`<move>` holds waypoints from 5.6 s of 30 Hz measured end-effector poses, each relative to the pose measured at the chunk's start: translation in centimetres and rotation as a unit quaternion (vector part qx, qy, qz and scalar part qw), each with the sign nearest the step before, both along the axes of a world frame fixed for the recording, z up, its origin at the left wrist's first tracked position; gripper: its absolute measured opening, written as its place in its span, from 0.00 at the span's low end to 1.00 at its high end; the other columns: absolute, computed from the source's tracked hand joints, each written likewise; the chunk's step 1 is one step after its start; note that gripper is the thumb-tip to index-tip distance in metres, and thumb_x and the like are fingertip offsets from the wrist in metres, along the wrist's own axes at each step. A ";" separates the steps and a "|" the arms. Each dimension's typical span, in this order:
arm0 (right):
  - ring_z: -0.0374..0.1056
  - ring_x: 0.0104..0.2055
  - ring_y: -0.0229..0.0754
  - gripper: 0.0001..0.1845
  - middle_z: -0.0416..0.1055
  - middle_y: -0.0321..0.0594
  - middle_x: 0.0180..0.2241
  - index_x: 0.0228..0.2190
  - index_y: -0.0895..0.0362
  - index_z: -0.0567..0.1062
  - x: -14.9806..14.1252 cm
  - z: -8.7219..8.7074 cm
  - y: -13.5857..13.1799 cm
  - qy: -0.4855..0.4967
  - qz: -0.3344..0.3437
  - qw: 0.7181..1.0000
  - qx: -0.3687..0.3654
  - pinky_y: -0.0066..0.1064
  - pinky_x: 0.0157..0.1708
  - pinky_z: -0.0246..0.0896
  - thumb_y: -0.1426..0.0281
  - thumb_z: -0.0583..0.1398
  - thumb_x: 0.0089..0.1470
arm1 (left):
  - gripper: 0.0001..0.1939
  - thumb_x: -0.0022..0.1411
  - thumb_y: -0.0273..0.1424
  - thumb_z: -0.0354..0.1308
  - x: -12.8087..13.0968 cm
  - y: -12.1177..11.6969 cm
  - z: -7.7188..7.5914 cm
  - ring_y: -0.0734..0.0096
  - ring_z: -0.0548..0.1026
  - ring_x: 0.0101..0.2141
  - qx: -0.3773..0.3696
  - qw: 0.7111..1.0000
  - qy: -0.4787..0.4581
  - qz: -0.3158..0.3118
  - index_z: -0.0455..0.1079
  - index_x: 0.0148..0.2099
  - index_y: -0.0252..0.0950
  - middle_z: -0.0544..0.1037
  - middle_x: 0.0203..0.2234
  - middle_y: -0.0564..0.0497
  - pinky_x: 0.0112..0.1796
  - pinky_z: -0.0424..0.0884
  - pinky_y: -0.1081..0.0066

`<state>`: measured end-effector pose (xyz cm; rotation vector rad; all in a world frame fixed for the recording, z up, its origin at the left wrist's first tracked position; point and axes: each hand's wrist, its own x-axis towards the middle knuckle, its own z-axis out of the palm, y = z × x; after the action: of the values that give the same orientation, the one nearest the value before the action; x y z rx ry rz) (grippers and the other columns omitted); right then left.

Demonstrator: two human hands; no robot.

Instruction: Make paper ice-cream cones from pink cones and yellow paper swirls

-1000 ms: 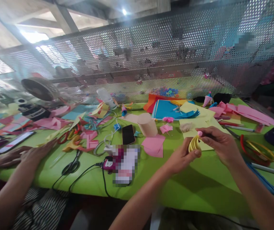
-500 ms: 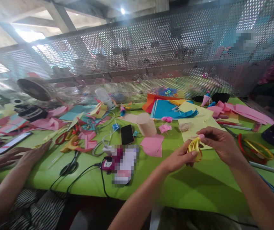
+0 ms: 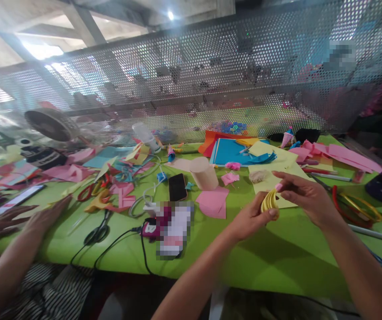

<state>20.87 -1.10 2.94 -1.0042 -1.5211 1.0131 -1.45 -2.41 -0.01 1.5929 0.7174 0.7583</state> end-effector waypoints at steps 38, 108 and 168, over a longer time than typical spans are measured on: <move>0.74 0.33 0.45 0.20 0.81 0.39 0.31 0.33 0.52 0.84 -1.3 0.0 -0.6 -0.111 -0.091 0.988 0.063 0.37 0.37 0.71 0.48 0.68 0.60 | 0.30 0.72 0.49 0.56 0.8 0.0 -0.5 0.55 0.79 0.41 0.177 0.954 0.218 0.107 0.63 0.68 0.39 0.81 0.44 0.44 0.44 0.72 0.60; 0.75 0.46 0.48 0.24 0.82 0.44 0.47 0.47 0.50 0.84 -1.0 -0.9 0.5 0.065 -0.015 0.996 -0.054 0.35 0.39 0.68 0.49 0.72 0.54 | 0.49 0.47 0.33 0.81 0.6 0.6 -0.7 0.72 0.68 0.37 -0.116 0.982 -0.148 0.016 0.62 0.67 0.40 0.68 0.40 0.52 0.40 0.68 0.69; 0.64 0.34 0.39 0.29 0.74 0.38 0.39 0.52 0.52 0.80 0.5 -3.7 3.0 -0.004 -0.090 0.996 -0.025 0.33 0.31 0.62 0.50 0.70 0.55 | 0.16 0.62 0.45 0.66 -3.8 0.6 -1.4 0.63 0.74 0.29 0.104 0.877 0.408 0.231 0.79 0.40 0.36 0.79 0.28 0.48 0.32 0.62 0.68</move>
<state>21.40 1.93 -0.73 -1.1605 -1.3899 0.9236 -5.20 -1.82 -1.46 1.9725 1.7244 0.4714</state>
